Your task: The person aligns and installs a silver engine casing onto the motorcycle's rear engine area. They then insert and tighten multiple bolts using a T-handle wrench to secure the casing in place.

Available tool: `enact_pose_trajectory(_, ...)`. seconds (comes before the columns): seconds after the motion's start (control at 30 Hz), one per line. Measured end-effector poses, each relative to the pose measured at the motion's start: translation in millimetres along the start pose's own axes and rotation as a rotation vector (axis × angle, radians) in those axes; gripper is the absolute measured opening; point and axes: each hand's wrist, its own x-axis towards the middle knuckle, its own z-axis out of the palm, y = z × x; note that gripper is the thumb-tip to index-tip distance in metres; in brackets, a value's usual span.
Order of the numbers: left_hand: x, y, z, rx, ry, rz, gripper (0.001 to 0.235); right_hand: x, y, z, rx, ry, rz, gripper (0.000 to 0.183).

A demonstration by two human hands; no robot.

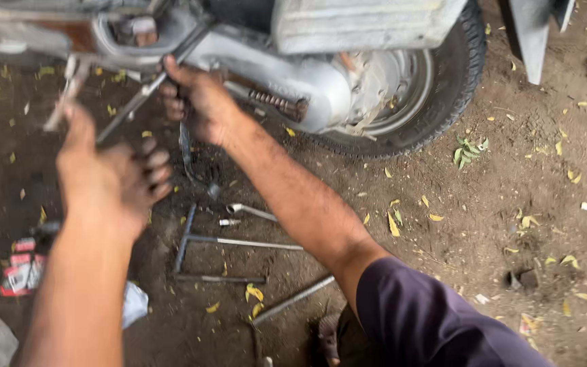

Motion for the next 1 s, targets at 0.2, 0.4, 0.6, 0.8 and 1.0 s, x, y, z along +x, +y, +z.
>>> enact_pose_trajectory(0.2, 5.7, -3.1, 32.9, -0.039, 0.042, 0.198, 0.078, -3.9, -12.5, 2.7, -0.006, 0.006, 0.008, 0.027)
enact_pose_trajectory(0.4, 26.5, -19.0, 3.9, 0.638, -0.099, 0.608, 0.083, -5.3, -23.3, -5.5, 0.069, -0.028, 0.0, 0.029)
enact_pose_trajectory(0.6, 11.8, 10.2, 3.6, 0.424, -0.127, 0.362, 0.063, -28.4, -31.0, 27.2, -0.117, 0.032, 0.008, 0.032)
enact_pose_trajectory(0.8, -95.7, 54.9, -23.0, -0.159, -0.31, -0.189, 0.027, -164.6, -24.2, 68.8, -0.383, 0.256, 0.079, 0.024)
enact_pose_trajectory(1.0, -150.7, 78.9, 14.2, -0.138, -0.688, -0.336, 0.025, -265.6, -58.0, 31.5, -0.295, 0.421, 0.126, 0.023)
